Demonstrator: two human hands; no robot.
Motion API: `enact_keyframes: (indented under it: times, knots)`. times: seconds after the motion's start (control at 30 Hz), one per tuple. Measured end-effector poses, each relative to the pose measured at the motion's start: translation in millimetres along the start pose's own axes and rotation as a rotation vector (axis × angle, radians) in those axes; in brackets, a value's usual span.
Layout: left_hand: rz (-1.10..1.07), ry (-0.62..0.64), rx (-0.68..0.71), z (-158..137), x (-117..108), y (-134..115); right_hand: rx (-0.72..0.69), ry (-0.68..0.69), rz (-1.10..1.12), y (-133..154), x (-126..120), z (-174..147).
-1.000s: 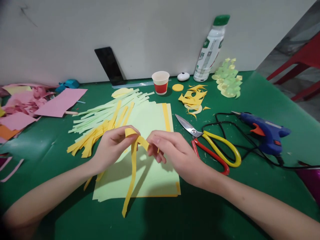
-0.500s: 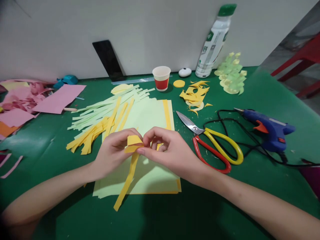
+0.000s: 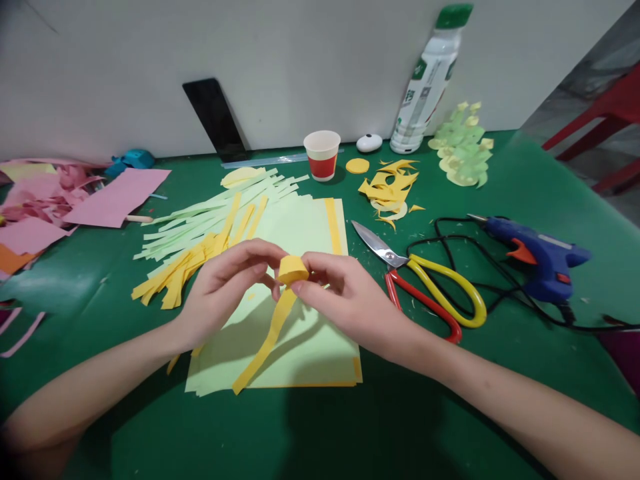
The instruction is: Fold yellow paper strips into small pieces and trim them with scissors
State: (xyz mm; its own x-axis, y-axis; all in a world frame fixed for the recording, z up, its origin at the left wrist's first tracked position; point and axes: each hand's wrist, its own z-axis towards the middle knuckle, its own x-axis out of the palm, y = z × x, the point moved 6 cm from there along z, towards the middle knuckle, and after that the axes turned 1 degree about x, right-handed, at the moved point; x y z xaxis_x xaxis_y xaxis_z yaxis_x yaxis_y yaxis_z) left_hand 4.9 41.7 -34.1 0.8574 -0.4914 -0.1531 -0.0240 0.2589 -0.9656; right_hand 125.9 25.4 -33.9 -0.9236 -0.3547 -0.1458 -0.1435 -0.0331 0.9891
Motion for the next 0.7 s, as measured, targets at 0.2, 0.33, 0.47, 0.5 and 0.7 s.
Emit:
enact_keyframes:
  times: [0.2,0.33,0.47,0.5,0.7]
  knots:
    - [-0.12,0.08,0.018,0.3,2.2,-1.3,-0.008,-0.023,-0.14,2.3,-1.0,-1.3]
    - [-0.182,0.069,-0.019,-0.2,-0.1,3.9,-0.016,-0.02,-0.194,3.7,-0.9,-1.7]
    - [-0.228,0.03,-0.1,0.4,-0.5,8.0,-0.032,-0.008,-0.23,4.0,0.6,-3.2]
    - [-0.236,0.026,-0.122,0.8,0.0,8.4,-0.036,-0.004,-0.234,4.2,1.1,-3.5]
    - [-0.282,0.064,-0.231,3.0,3.0,9.0,-0.072,-0.01,-0.278,7.5,1.6,-3.3]
